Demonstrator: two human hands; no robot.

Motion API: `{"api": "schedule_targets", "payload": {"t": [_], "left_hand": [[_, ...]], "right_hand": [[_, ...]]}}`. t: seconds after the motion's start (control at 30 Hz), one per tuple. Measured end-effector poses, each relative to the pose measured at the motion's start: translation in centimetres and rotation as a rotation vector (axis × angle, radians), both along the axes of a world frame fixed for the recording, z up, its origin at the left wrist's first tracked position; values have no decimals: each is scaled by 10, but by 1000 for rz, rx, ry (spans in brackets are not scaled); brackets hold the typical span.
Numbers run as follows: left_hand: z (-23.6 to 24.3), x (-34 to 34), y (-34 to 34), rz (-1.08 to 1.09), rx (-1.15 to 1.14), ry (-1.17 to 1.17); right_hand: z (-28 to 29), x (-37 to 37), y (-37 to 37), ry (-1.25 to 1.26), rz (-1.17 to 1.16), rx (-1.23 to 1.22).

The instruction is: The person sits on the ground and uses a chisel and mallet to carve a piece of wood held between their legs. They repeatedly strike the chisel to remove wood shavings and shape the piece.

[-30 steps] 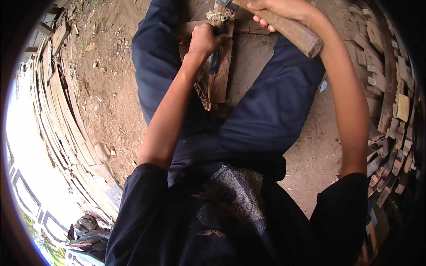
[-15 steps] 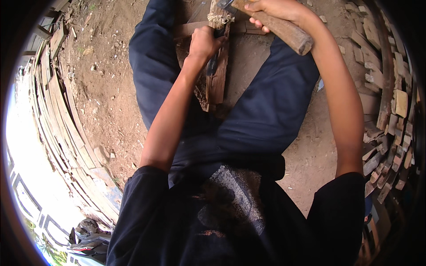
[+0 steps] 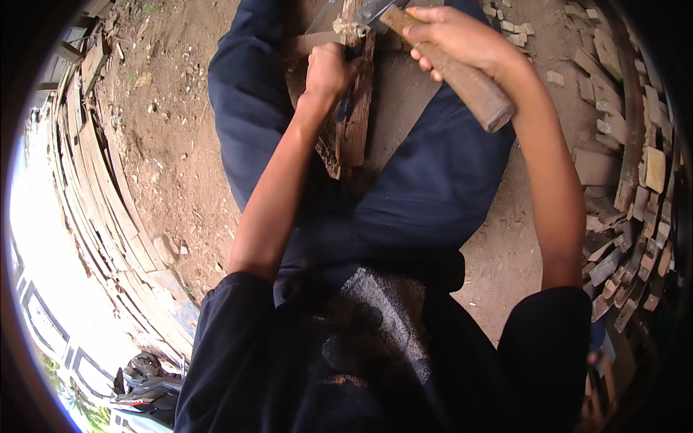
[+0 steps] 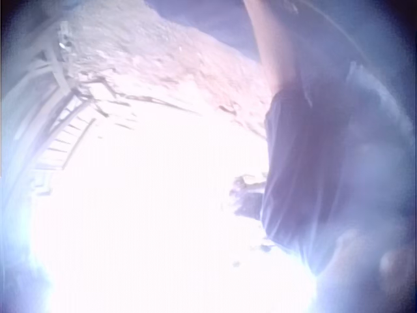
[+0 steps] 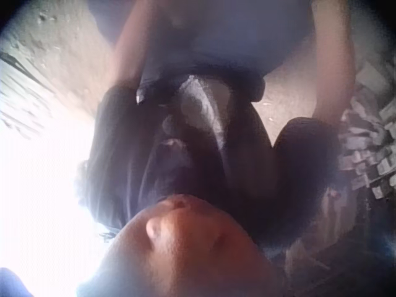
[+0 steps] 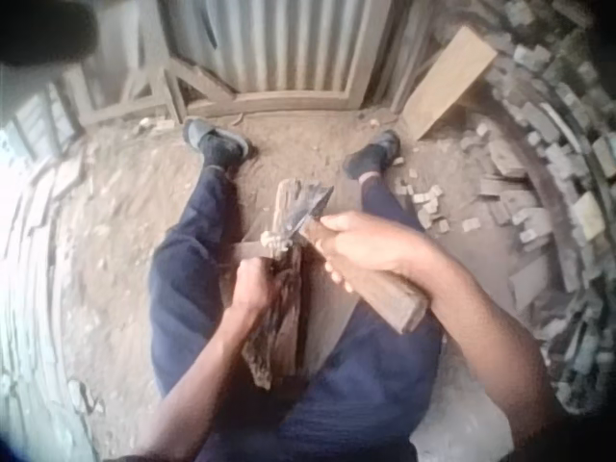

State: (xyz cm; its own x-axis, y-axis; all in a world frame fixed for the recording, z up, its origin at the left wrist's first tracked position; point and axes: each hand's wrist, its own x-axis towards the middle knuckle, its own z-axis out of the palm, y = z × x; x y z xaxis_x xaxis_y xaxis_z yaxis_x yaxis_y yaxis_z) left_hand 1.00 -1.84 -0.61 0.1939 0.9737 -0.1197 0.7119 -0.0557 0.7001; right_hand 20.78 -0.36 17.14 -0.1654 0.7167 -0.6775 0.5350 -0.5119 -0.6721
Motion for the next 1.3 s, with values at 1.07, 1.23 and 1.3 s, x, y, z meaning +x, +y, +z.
{"api": "schedule_targets", "payload": {"t": [1.07, 1.23, 1.3], "left_hand": [[-14, -6, -12, 78, 166, 145], [-7, -10, -6, 78, -1, 83], [-24, -17, 5, 139, -62, 94]], "right_hand": [[-1, -6, -13, 83, 176, 2], [-31, -6, -14, 382, -231, -95], [-65, -10, -49, 493, -424, -3]]}}
